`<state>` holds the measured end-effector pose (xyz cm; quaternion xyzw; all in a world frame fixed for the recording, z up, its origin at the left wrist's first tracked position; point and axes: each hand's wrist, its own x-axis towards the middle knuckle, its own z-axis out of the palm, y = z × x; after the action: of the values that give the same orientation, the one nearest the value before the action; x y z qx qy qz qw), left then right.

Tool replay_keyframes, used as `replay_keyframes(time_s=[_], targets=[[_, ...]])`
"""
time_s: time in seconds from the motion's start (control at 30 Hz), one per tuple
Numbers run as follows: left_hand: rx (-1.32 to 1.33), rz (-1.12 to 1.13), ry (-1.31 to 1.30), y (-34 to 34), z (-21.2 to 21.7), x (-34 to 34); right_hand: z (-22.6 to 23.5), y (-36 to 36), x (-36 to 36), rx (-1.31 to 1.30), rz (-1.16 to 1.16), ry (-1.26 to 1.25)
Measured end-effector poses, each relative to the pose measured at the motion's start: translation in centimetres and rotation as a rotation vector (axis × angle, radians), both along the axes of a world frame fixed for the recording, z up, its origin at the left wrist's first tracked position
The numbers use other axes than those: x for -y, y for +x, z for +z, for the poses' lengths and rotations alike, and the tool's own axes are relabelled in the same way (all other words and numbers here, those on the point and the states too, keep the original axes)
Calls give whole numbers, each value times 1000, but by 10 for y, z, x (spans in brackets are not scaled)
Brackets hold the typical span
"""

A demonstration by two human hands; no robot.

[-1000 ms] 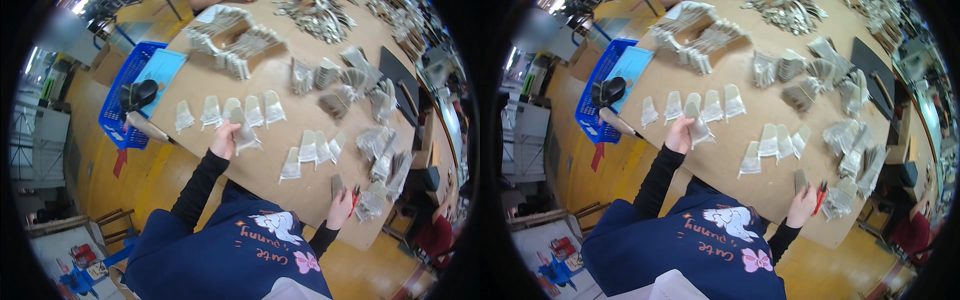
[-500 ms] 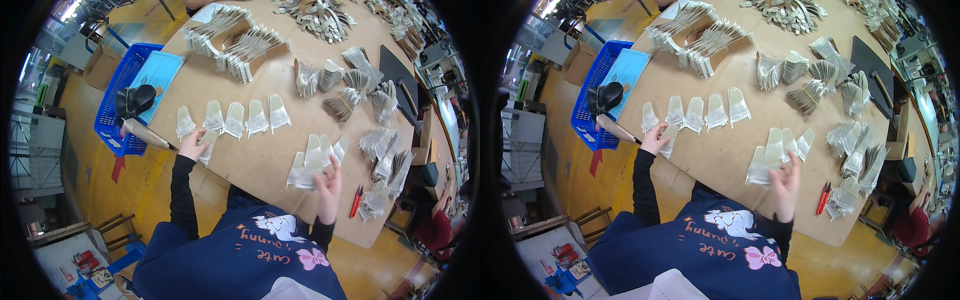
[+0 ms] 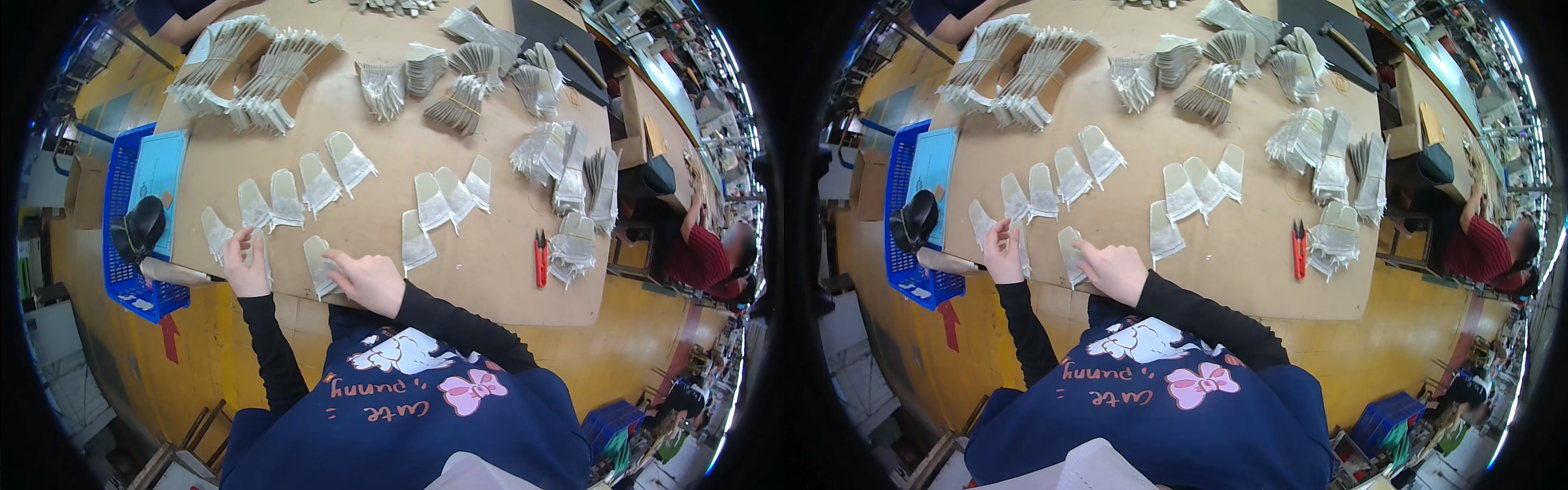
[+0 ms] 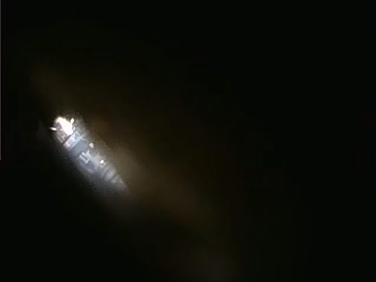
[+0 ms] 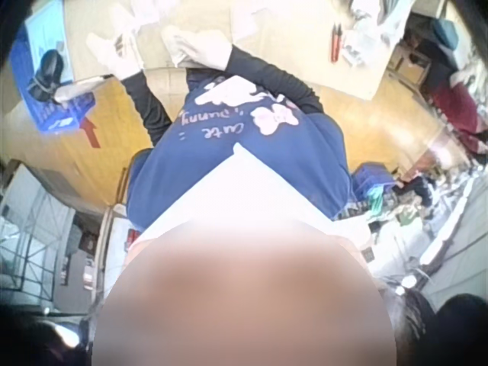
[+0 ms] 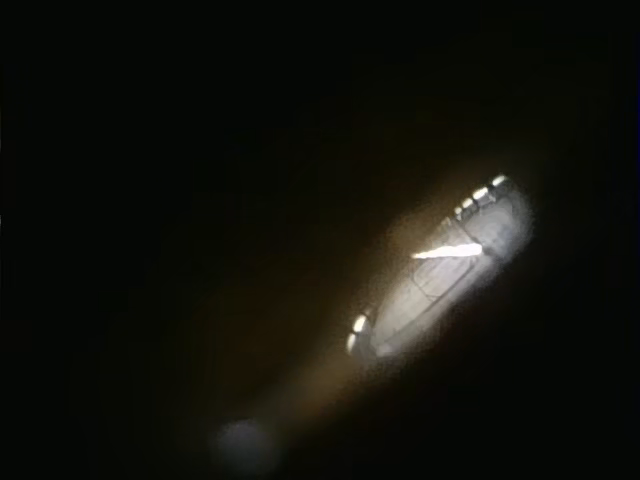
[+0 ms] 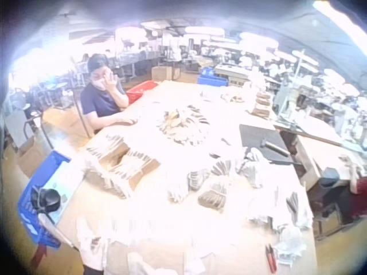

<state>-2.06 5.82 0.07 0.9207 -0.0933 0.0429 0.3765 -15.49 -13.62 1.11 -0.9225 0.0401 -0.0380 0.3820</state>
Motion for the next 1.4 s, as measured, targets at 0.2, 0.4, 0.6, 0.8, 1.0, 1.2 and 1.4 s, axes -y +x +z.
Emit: replay_keyframes(time_s=[0.2,0.4,0.6,0.8,1.0,1.2,1.4], targets=[[-130,-425,-225,-28,26,88,28,-28,88,66,-606,431],[-170,-779,-221,-64,12,150,45,-109,162,200,-1052,539],[-143,-736,80,-78,-13,170,25,-153,161,130,-1179,567],[-161,-731,127,-79,-18,174,24,-139,147,99,-1052,641],[-176,-757,145,-75,-17,177,51,-114,151,222,-936,559],[-205,-761,148,-74,-14,177,55,-105,151,98,-801,452],[-207,-764,136,-73,-14,177,32,-96,158,-3,-787,204]])
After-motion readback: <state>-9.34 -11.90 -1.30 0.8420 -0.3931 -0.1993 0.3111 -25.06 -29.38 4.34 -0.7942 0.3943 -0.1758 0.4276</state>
